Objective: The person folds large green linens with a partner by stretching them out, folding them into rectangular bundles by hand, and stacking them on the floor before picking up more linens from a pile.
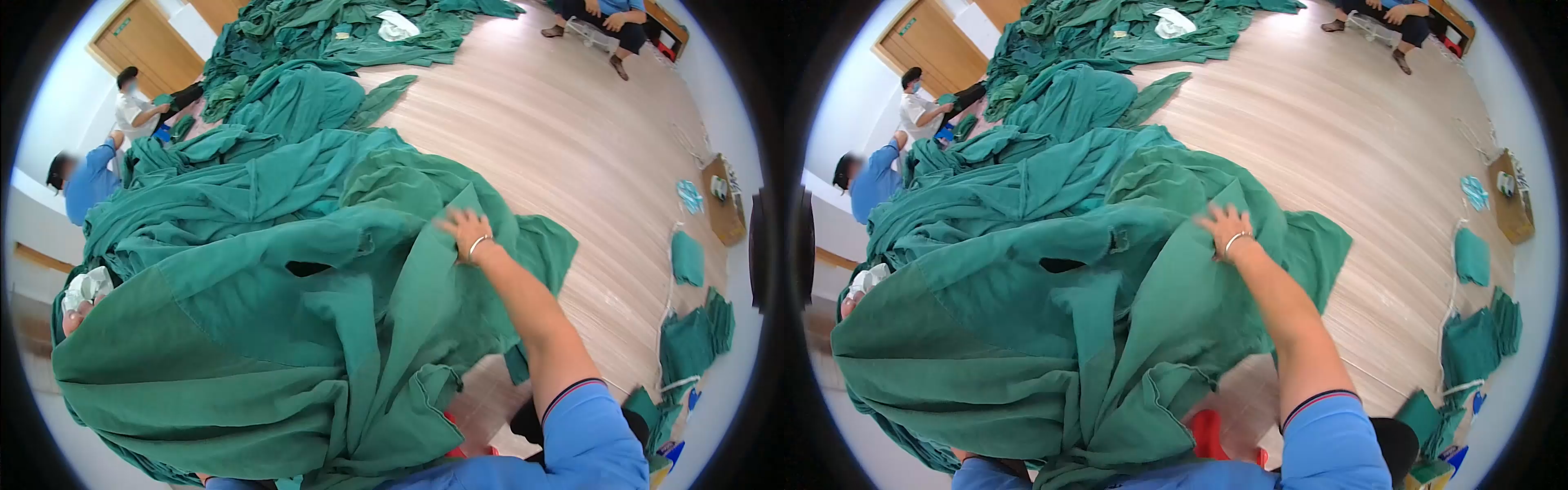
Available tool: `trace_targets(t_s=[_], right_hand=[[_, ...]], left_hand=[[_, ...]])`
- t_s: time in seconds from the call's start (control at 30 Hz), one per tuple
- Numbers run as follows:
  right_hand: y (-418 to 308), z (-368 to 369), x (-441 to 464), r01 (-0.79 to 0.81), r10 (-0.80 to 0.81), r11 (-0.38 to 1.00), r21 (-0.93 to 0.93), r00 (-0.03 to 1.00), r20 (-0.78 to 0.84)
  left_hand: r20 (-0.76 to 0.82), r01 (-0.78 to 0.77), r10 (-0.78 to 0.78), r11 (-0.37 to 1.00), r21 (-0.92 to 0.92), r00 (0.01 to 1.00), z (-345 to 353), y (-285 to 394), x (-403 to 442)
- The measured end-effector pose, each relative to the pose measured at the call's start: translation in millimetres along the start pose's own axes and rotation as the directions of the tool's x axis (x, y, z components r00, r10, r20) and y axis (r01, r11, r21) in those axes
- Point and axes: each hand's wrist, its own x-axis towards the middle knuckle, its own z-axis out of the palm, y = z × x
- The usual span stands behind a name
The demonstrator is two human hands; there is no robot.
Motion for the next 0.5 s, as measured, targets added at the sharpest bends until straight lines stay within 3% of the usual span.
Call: trace_targets(t_s=[0.03,0.1,0.13,0.17,0.2,0.23,0.27,0.3,0.33,0.37,0.4,0.43,0.47,0.5], right_hand=[[-9.5,4.4,15.8,0.010,-0.020,0.999,0.043,0.968,0.249],[4.0,-5.4,8.7,-0.134,0.104,0.980,0.144,0.974,0.201],[29.0,-18.1,-3.4,-0.232,0.228,0.952,0.201,0.973,0.044],[66.4,-25.5,-19.2,-0.250,0.332,0.918,0.308,0.909,-0.251],[115.8,-36.2,-32.0,-0.250,0.433,0.870,0.425,0.800,-0.415],[171.3,-51.1,-55.4,-0.160,0.432,0.877,0.453,0.673,-0.600],[218.6,-71.9,-91.2,-0.081,0.489,0.833,0.547,0.569,-0.661],[241.1,-98.4,-138.1,0.044,0.438,0.858,0.511,0.456,-0.775],[223.0,-137.9,-195.5,0.158,0.430,0.828,0.539,0.440,-0.789],[211.1,-159.3,-246.1,0.032,0.515,0.798,0.602,0.482,-0.709],[219.8,-157.4,-288.4,-0.077,0.388,0.911,0.406,0.498,-0.776],[214.1,-151.7,-331.6,-0.099,0.399,0.884,0.456,0.668,-0.628],[211.2,-127.3,-369.7,0.069,0.270,0.845,0.530,0.801,-0.535],[161.2,-143.4,-406.3,-0.162,0.260,0.836,0.524,0.958,-0.119]], left_hand=[[0.055,-0.028,0.026,0.998,0.050,0.998,10.2,14.8,8.1],[0.177,-0.123,0.095,0.981,0.152,0.980,38.5,38.3,20.5],[0.237,-0.192,0.141,0.959,0.208,0.961,59.4,46.6,23.3],[0.291,-0.281,0.200,0.921,0.271,0.936,77.7,56.2,25.4],[0.334,-0.389,0.276,0.854,0.345,0.901,96.6,64.6,26.2],[0.380,-0.486,0.340,0.771,0.412,0.860,120.7,74.8,19.7],[0.459,-0.550,0.349,0.713,0.436,0.817,129.8,82.4,12.5],[0.538,-0.612,0.350,0.651,0.450,0.767,132.3,86.4,7.7],[0.548,-0.621,0.339,0.615,0.486,0.765,128.6,81.3,2.4],[0.557,-0.633,0.334,0.575,0.518,0.760,127.5,70.9,-4.7],[0.552,-0.604,0.284,0.557,0.570,0.784,124.1,65.6,-13.2],[0.549,-0.573,0.227,0.539,0.618,0.805,117.9,57.1,-24.4],[0.491,-0.525,0.219,0.529,0.666,0.843,106.9,38.5,-32.2],[0.437,-0.475,0.206,0.522,0.708,0.876,91.0,19.0,-39.0]])
